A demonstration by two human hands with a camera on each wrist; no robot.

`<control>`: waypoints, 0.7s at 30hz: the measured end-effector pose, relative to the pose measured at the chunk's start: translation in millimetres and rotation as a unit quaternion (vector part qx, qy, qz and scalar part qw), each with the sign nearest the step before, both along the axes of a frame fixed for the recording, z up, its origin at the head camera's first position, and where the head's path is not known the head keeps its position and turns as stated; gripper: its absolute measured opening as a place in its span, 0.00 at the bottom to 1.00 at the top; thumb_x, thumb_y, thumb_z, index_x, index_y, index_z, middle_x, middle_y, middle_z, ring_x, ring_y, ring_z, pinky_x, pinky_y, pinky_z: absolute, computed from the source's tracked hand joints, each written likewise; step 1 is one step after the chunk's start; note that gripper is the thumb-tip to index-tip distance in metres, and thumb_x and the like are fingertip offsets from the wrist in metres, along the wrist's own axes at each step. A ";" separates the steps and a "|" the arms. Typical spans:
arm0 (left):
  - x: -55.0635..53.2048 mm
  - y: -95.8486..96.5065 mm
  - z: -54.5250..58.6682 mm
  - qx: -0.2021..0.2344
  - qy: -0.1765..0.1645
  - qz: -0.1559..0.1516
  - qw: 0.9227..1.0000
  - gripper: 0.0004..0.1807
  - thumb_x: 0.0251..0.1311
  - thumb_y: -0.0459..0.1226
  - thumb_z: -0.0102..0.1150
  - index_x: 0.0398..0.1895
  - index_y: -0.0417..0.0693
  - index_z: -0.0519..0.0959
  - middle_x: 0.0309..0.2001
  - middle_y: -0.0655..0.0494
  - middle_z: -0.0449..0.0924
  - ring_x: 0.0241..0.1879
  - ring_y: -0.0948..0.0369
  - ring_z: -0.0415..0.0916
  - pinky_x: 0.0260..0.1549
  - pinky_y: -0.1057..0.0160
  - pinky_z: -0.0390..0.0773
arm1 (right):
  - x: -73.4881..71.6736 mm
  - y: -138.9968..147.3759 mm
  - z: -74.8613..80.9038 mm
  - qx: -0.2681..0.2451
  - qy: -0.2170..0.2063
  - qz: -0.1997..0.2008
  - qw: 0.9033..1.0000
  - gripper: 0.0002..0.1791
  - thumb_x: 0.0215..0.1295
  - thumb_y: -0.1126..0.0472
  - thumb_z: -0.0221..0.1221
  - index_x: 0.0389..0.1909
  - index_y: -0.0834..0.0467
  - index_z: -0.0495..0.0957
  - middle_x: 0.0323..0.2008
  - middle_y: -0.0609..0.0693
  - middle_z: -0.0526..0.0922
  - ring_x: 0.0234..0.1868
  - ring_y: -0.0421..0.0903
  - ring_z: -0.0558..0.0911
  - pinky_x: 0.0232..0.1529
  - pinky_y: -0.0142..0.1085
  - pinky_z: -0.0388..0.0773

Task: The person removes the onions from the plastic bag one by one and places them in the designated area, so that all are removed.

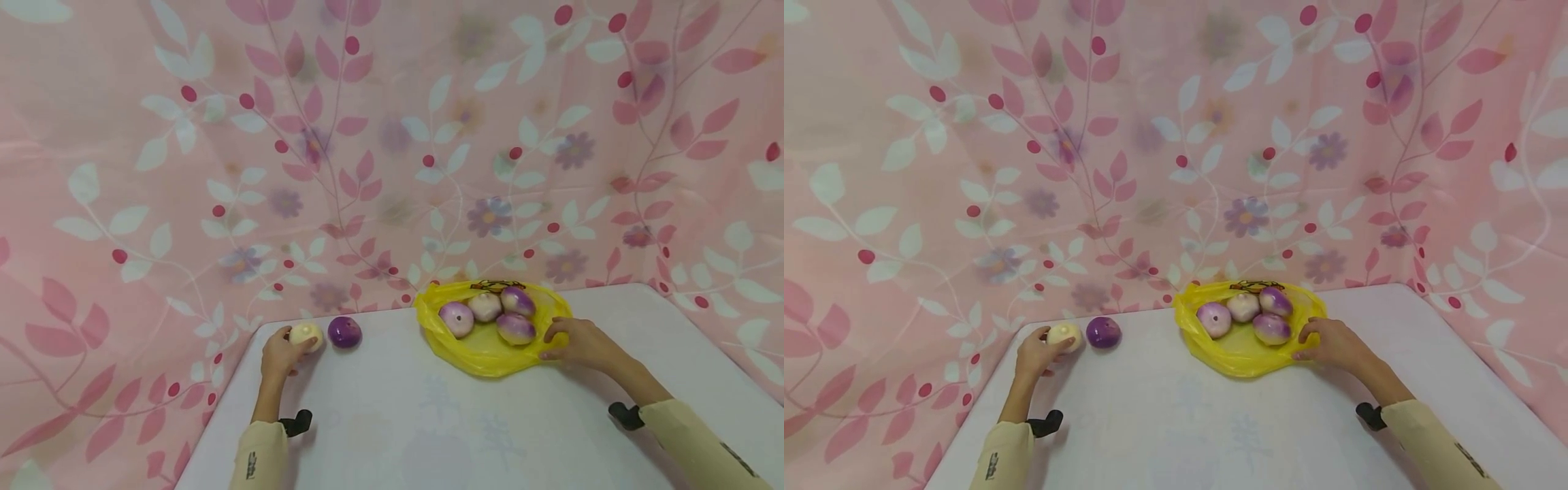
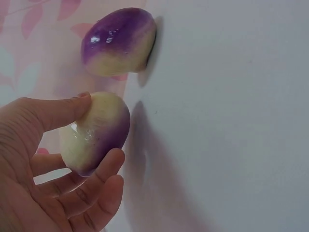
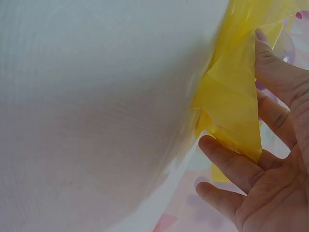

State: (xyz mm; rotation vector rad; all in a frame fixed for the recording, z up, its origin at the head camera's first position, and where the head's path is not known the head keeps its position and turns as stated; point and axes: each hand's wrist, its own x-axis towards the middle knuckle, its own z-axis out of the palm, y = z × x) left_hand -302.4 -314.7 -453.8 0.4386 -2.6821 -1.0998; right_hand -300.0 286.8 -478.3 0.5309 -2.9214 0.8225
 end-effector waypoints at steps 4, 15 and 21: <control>-1.6 -0.4 -6.5 -0.002 -0.009 0.001 1.000 0.43 0.53 0.50 0.71 0.68 0.38 0.65 0.59 0.36 0.71 0.25 0.50 0.82 0.13 0.57 0.81 | -0.6 0.4 0.0 0.001 0.000 0.001 1.000 0.19 0.49 0.41 0.73 0.32 0.51 0.83 0.56 0.71 0.76 0.61 0.72 0.70 0.59 0.69 0.63; -3.5 1.9 -6.4 -0.022 0.008 -0.009 1.000 0.44 0.53 0.50 0.71 0.68 0.37 0.65 0.59 0.34 0.72 0.21 0.49 0.81 0.11 0.59 0.79 | 0.2 -1.5 3.1 0.005 0.001 0.004 1.000 0.19 0.50 0.42 0.73 0.32 0.52 0.84 0.52 0.64 0.80 0.55 0.69 0.75 0.57 0.66 0.67; -3.1 1.5 -2.4 -0.025 0.012 -0.016 0.999 0.44 0.54 0.52 0.71 0.69 0.39 0.65 0.62 0.35 0.70 0.23 0.46 0.81 0.11 0.59 0.79 | 0.6 -1.8 4.1 0.003 -0.006 0.000 1.000 0.19 0.50 0.42 0.73 0.33 0.52 0.84 0.56 0.70 0.76 0.60 0.73 0.70 0.59 0.68 0.63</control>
